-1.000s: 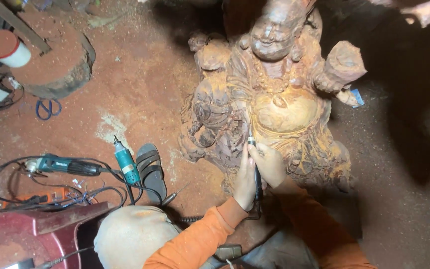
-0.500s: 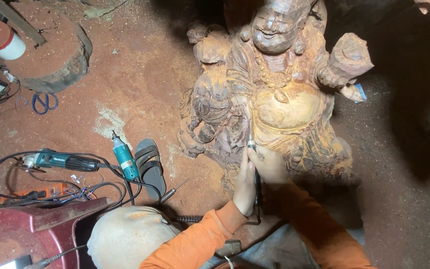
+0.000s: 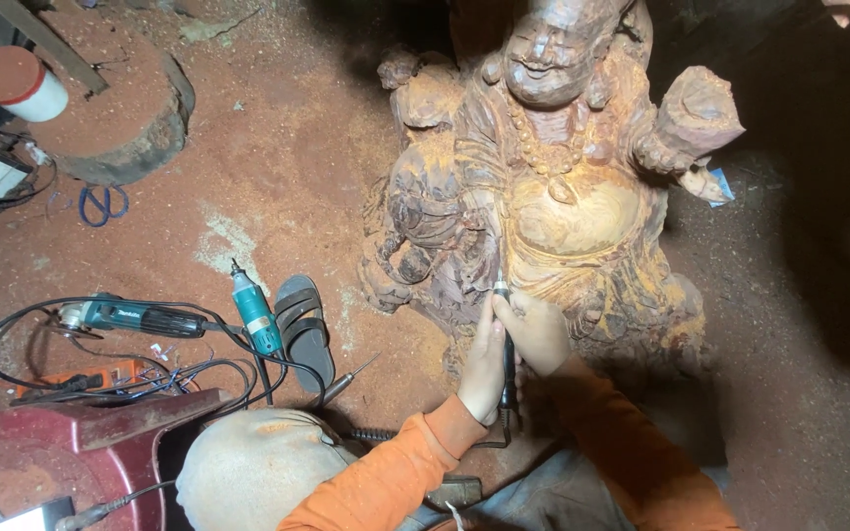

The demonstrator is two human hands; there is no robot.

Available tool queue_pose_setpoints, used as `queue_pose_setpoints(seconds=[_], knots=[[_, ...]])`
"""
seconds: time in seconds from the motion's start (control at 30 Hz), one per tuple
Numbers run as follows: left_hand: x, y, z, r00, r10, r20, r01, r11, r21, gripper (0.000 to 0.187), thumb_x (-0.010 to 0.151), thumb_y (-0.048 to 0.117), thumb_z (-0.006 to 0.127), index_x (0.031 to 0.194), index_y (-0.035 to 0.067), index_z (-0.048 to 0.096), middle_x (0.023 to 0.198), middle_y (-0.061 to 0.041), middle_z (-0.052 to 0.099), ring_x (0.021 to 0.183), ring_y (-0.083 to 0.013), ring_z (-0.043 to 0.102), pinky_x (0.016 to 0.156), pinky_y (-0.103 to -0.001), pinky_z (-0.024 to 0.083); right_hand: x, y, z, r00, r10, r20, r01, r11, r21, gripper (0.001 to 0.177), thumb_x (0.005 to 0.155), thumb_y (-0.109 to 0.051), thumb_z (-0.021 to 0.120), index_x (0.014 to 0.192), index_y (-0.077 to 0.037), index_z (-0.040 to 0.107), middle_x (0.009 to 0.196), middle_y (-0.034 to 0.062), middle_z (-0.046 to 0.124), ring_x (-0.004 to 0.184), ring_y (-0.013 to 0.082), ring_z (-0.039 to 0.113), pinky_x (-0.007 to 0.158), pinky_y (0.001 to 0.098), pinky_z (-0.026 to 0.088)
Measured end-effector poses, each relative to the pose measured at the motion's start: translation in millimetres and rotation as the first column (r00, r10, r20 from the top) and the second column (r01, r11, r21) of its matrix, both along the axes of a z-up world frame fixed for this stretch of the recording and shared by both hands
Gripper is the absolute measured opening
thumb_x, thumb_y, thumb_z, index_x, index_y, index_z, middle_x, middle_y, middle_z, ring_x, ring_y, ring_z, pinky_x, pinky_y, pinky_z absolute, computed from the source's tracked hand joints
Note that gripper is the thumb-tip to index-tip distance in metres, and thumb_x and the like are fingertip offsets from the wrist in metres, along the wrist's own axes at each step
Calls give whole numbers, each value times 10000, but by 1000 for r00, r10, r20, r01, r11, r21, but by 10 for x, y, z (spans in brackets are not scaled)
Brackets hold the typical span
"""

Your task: Carving and detailing a wooden Buddha statue using a handheld rotary power tool.

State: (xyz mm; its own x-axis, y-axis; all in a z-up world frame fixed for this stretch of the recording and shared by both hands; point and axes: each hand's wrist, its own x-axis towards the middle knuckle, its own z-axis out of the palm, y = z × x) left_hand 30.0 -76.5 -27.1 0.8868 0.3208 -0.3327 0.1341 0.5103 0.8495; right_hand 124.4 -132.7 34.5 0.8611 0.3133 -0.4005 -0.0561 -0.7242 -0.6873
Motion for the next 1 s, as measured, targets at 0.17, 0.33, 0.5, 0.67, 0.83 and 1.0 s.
queue_pose_setpoints(seconds=[0.17, 0.33, 0.5, 0.67, 0.83, 1.0], knots=[[10, 87, 121, 998, -15, 61, 17, 999, -30, 563, 1086, 333, 287, 1635, 265, 184, 669, -113, 545, 424, -199, 584, 319, -261, 488, -59, 40, 63, 1000, -7, 11, 7, 999, 53, 467, 963, -499, 593, 681, -135, 670, 333, 80, 535, 392, 193, 656, 467, 274, 523], [69, 98, -65, 994, -16, 111, 15, 1000, 14, 585, 1079, 371, 292, 1642, 261, 178, 666, -105, 540, 445, -174, 564, 350, -244, 472, -54, 16, -1, 998, -21, 53, 12, 984, 179, 436, 984, -384, 616, 673, -81, 660, 355, 131, 550, 344, 186, 616, 406, 255, 481], [21, 7, -137, 987, 5, 159, -22, 994, 107, 642, 1068, 412, 303, 1648, 181, 156, 828, -114, 637, 668, -138, 619, 497, -243, 499, 60, -78, -279, 1000, 7, 14, -9, 989, 149, 457, 984, -409, 606, 666, -83, 648, 361, 142, 565, 368, 197, 641, 419, 263, 493], [-104, -48, -196, 973, 0, 230, -32, 990, 138, 635, 1029, 275, 309, 1605, 59, 152, 1598, -255, 312, 1422, -316, 369, 1134, -422, 334, -118, -137, -357, 995, -18, 100, 23, 999, -48, 470, 927, -512, 679, 703, -99, 701, 591, 132, 694, 633, 246, 717, 624, 343, 536], [-224, -93, 184, 976, -51, 213, 2, 974, 226, 646, 998, 270, 300, 1568, -9, 181, 1641, -209, 250, 1516, -316, 245, 1210, -383, 191, -143, -344, -514, 963, 121, 243, -128, 992, 14, 385, 923, -346, 613, 756, -6, 678, 622, 78, 611, 550, 195, 492, 542, 329, 414], [-248, -118, 229, 984, -62, 164, 24, 975, 222, 621, 992, 113, 296, 1586, 34, 133, 1642, -197, 249, 1503, -298, 273, 1204, -356, 218, -216, -342, -489, 983, 51, 176, -85, 977, 196, 324, 952, -257, 635, 777, 12, 677, 591, 45, 582, 537, 130, 462, 513, 269, 395]])
